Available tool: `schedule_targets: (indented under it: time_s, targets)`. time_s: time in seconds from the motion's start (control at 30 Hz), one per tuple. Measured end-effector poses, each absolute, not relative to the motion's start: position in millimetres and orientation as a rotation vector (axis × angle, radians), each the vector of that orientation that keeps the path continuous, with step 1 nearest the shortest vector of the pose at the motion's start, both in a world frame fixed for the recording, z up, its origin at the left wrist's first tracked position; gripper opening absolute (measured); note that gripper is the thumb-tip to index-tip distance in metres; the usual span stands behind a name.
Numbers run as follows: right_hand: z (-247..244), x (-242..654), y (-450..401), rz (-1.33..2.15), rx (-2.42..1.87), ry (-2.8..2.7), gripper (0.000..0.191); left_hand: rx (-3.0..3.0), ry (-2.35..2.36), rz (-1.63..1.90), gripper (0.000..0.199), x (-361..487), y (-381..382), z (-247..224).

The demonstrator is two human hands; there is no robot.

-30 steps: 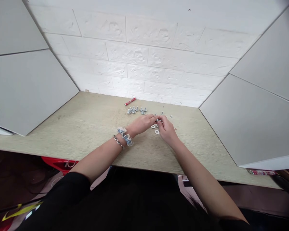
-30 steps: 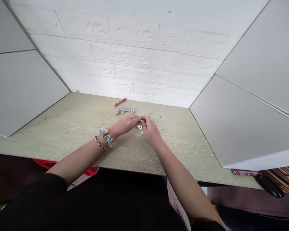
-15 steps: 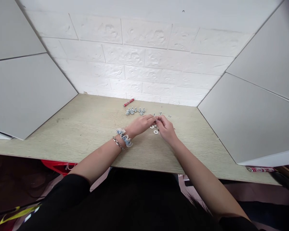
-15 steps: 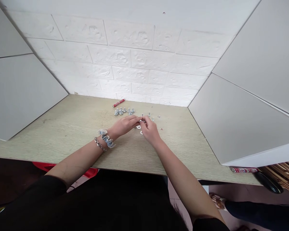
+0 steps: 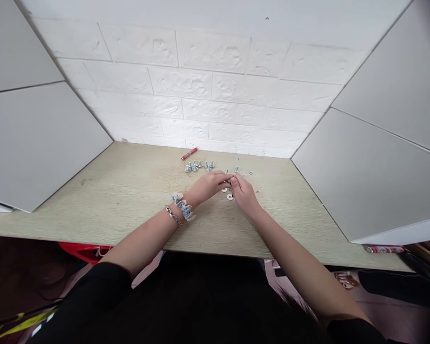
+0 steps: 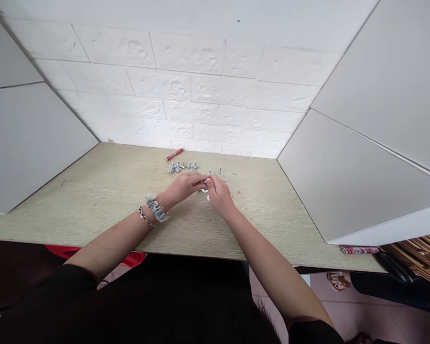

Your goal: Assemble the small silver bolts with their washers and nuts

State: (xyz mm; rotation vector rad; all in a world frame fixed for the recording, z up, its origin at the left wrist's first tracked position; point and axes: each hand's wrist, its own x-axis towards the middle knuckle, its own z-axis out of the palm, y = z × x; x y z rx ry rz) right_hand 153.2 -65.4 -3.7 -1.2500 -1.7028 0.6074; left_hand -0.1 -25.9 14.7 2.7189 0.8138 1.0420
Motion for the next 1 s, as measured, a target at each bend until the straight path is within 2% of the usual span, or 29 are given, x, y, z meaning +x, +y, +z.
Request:
schedule_targets:
  time_s: [0.43,0.7,0.87,1.0]
  targets:
    - [-2.2,154.2,-64.9,0.742,-1.222,-1.711,0.036,2.687,0.802,1.029,0.022,-1.3,-22.2,17.7]
    - [-3.2,156.2,-63.3,0.763,-1.174,-1.727,0.03,2.687,0.804,1.079,0.022,-1.1,-21.8,14.3]
    - [-2.9,156.0,-62.3,0.771,-1.206,-1.681,0.024,2.487,0.908,1.023,0.014,1.1,-22.9,15.3]
    - [-1.9,155.3,-61.9,0.844,-1.217,-1.603,0.021,2.223,0.955,0.936,0.016,3.1,-26.9,20.0]
